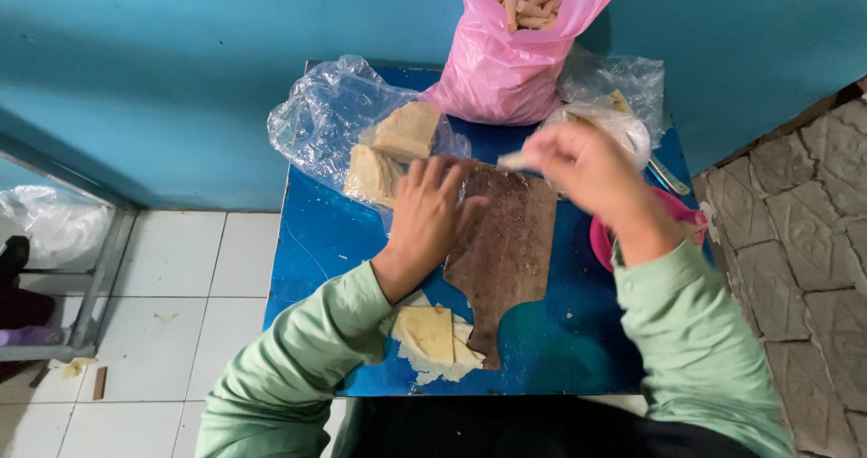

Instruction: The person folds triangular pastry wrappers on a wooden board, spooning filling from a pink bowl onto each wrapper and pinching the edges closed, then arranges the folded pastries in overlapping rows on the board. Scraps are collected in the bowl and folded pieces accumulate as the work continues.

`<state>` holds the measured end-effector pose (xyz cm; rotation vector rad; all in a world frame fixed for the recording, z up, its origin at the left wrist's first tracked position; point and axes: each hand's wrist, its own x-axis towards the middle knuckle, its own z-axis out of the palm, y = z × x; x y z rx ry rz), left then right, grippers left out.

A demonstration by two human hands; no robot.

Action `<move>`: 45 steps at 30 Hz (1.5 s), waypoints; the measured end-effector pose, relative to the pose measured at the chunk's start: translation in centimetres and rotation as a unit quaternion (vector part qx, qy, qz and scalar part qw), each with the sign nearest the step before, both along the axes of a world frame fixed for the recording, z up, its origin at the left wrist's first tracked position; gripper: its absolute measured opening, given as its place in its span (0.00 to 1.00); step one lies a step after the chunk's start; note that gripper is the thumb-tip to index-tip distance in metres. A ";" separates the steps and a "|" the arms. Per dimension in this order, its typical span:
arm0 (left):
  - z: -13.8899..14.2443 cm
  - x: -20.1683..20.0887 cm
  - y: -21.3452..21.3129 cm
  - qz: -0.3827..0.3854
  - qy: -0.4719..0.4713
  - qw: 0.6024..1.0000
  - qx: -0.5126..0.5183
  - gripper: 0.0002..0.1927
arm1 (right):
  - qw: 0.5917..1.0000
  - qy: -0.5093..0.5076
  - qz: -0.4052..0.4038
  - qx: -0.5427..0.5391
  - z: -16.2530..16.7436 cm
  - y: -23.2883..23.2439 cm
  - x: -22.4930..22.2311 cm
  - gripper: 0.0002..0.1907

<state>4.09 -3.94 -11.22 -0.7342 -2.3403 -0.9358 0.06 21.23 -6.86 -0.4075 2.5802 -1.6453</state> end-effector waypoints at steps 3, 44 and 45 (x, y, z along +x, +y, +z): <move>-0.1 1.3 -0.1 0.092 -0.014 0.993 -0.070 0.30 | 0.989 0.095 -0.037 -0.104 4.4 0.7 -2.5 0.08; -2.4 -5.6 -10.4 0.168 0.002 0.974 -0.150 0.18 | 0.962 0.252 0.059 0.094 -3.3 -17.1 -1.1 0.15; -2.2 -5.3 -10.3 0.169 -0.001 0.972 -0.162 0.19 | 0.975 0.205 0.033 0.078 -3.4 -16.9 -0.6 0.15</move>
